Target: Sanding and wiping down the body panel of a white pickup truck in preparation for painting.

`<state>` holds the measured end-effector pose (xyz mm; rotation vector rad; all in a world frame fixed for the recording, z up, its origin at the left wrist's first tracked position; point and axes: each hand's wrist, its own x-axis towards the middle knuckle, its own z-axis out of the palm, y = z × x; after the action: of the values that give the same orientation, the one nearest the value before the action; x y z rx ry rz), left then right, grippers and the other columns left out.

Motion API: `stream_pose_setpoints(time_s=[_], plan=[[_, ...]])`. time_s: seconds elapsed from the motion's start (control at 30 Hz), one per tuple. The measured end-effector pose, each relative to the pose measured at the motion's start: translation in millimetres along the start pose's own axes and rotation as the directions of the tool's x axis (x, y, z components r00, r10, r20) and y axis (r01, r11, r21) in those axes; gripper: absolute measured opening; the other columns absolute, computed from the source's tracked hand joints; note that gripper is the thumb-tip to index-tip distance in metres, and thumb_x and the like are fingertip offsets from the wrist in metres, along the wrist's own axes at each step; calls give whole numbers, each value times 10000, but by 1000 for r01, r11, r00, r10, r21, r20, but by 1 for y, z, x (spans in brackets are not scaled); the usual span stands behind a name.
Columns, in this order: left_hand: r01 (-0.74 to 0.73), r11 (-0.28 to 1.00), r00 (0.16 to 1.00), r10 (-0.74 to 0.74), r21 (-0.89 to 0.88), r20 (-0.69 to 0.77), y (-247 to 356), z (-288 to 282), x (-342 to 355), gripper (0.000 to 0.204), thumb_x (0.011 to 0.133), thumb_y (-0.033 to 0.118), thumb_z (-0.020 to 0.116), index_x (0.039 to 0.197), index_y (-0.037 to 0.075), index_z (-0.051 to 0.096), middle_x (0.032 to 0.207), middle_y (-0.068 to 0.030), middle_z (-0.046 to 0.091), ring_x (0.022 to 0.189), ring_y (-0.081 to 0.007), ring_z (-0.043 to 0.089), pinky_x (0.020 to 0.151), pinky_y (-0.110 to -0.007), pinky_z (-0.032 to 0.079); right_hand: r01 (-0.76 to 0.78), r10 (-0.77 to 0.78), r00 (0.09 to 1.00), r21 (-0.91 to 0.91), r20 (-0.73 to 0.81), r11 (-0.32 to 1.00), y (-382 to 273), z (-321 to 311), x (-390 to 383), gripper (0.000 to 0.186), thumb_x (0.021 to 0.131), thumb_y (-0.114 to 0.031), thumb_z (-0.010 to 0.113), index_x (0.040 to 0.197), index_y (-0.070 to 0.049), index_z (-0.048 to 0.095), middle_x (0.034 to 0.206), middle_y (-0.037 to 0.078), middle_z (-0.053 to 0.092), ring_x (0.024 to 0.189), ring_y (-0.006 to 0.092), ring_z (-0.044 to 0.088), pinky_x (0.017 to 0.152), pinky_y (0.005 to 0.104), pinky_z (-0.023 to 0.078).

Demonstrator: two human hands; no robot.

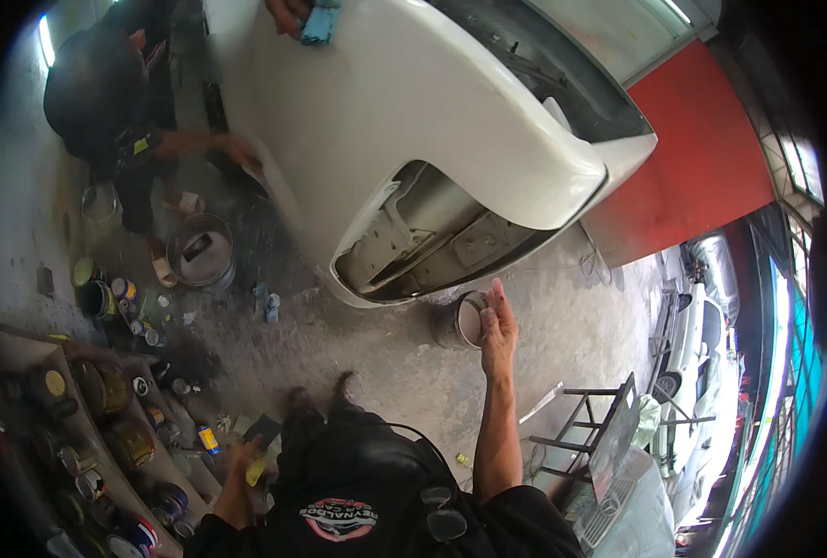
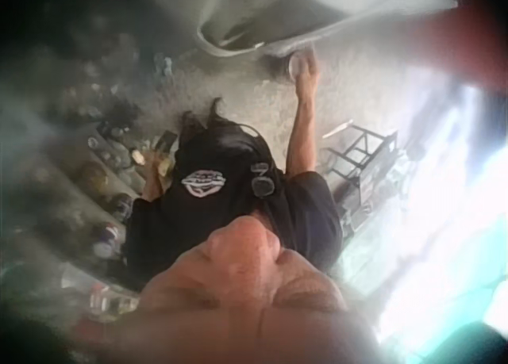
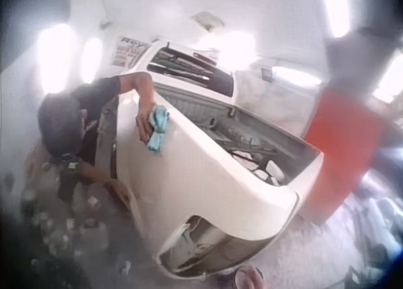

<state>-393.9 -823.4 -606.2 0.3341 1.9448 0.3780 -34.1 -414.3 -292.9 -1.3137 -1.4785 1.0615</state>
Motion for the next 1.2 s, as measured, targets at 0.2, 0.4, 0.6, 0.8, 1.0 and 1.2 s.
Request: stream_pose_setpoints(time_s=[0.2, 0.4, 0.6, 0.8, 1.0, 1.2], plan=[[133, 988, 987, -124, 84, -99, -79, 28, 35, 698, 765, 482, 734, 1213, -35, 597, 1200, -248, 625, 1074, -342, 636, 924, -450, 460, 4, -2, 1000, 179, -11, 984, -24, 31, 11, 587, 976, -42, 437, 1515, -12, 207, 1574, 136, 243, 1453, 247, 229, 1126, 314, 252], [-62, 821, 997, 71, -568, -7, -87, 32, 30, 655, 767, 352, 774, 1241, -46, 560, 1102, -177, 660, 910, -257, 667, 758, -367, 519, 43, -45, 997, 40, 54, 998, -20, 29, 7, 571, 969, -43, 462, 1493, 14, 244, 1559, 147, 272, 1444, 242, 249, 1143, 324, 227], [-173, 985, 985, 173, -4, 19, 3, -19, 23, 524, 764, 413, 762, 987, -56, 690, 823, -136, 700, 702, -247, 672, 615, -386, 502, 90, -90, 996, -85, 2, 992, -22, 32, 6, 553, 961, -45, 491, 1467, 44, 289, 1541, 159, 307, 1432, 236, 272, 1162, 336, 198], [-419, 878, 908, 405, 230, 108, 107, -16, 64, 632, 783, 539, 702, 913, -80, 677, 795, -204, 680, 758, -289, 678, 687, -414, 497, -49, 92, 975, -210, 201, 976, 30, 74, -54, 496, 981, -153, 527, 1416, 41, 391, 1472, 170, 421, 1385, 249, 364, 1132, 359, 286], [-692, 704, 721, 664, 158, 199, 276, 33, -17, 637, 778, 578, 698, 832, -56, 667, 742, -198, 661, 718, -330, 665, 653, -435, 494, -406, 443, 793, -180, 418, 896, 57, 118, -112, 628, 972, -411, 549, 1377, 57, 441, 1355, 204, 539, 1295, 294, 476, 1080, 378, 358], [-956, 288, 295, 941, 65, 167, 359, 80, -100, 346, 794, 359, 710, 918, 38, 675, 868, -188, 650, 811, -394, 635, 708, -460, 501, -393, 394, 917, -36, 67, 919, 63, 127, -111, 643, 940, -455, 598, 1296, 73, 506, 1099, 171, 634, 1048, 236, 581, 892, 352, 462]])
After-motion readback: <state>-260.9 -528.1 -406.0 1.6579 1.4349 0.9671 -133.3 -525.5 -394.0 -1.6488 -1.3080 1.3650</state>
